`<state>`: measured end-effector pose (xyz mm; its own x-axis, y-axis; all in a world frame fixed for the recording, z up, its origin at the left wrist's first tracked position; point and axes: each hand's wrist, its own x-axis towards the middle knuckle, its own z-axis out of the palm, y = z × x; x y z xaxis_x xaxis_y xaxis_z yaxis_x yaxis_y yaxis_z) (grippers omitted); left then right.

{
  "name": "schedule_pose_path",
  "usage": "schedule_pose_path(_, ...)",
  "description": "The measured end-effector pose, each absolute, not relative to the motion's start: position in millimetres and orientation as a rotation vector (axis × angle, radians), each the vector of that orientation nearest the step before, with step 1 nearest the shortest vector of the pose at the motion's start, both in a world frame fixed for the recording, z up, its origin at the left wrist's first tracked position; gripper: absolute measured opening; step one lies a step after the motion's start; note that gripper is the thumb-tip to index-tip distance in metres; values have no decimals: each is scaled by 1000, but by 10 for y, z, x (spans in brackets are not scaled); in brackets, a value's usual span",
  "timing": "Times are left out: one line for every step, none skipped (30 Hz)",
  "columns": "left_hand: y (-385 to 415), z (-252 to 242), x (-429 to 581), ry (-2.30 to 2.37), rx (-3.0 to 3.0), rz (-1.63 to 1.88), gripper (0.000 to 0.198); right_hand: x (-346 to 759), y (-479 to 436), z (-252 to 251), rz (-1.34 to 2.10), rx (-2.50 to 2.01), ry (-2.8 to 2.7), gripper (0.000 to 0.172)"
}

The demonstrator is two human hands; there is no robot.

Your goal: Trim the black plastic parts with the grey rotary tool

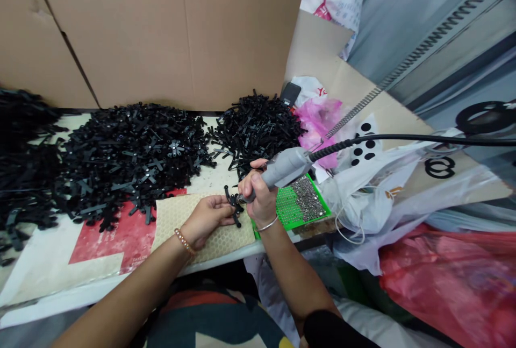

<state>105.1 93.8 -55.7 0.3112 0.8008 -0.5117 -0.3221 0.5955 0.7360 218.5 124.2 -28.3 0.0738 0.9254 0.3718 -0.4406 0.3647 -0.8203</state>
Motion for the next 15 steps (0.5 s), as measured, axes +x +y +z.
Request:
schedule_pose_path(940, -566, 1050, 996, 570, 794, 24, 2185, 1241, -296, 1115, -586, -1055, 22)
schedule_pose_path(940, -576, 1047, 997, 572, 792, 24, 2188, 1239, -310, 1115, -585, -1077, 21)
schedule_pose_path(940, -584, 1044, 999, 574, 790, 23, 2192, 1237, -324, 1118, -584, -1105, 21)
schedule_pose_path(938, -588, 1040, 1003, 576, 787, 22, 2198, 1235, -336, 1126, -583, -1132, 20)
schedule_pose_path(936, -589, 1036, 1009, 577, 783, 21, 2205, 1234, -347, 1139, -584, -1158, 20)
schedule_pose_path(933, -585, 1032, 1015, 575, 777, 20, 2212, 1235, -357, 1153, -583, -1182, 21)
schedule_pose_path(932, -579, 1030, 1020, 571, 775, 18, 2217, 1239, -365, 1168, -583, -1202, 21)
schedule_pose_path(932, -572, 1029, 1025, 564, 773, 17, 2221, 1248, -373, 1185, -580, -1219, 22)
schedule_pose_path(937, -565, 1030, 1031, 556, 777, 15, 2223, 1263, -380, 1204, -574, -1234, 22)
schedule_pose_path(945, -561, 1034, 1035, 550, 782, 14, 2224, 1281, -387, 1222, -568, -1245, 23)
schedule_pose_path(956, -560, 1042, 1038, 545, 787, 12, 2224, 1302, -392, 1244, -564, -1256, 23)
schedule_pose_path(967, -561, 1053, 1045, 544, 792, 11, 2226, 1320, -393, 1268, -566, -1263, 24)
schedule_pose_path(976, -561, 1069, 1053, 547, 792, 9, 2230, 1330, -385, 1285, -583, -1269, 25)
schedule_pose_path(979, -556, 1088, 1063, 552, 787, 8, 2237, 1329, -367, 1294, -611, -1273, 27)
schedule_pose_path(974, -543, 1109, 1076, 555, 780, 7, 2251, 1313, -338, 1300, -641, -1274, 28)
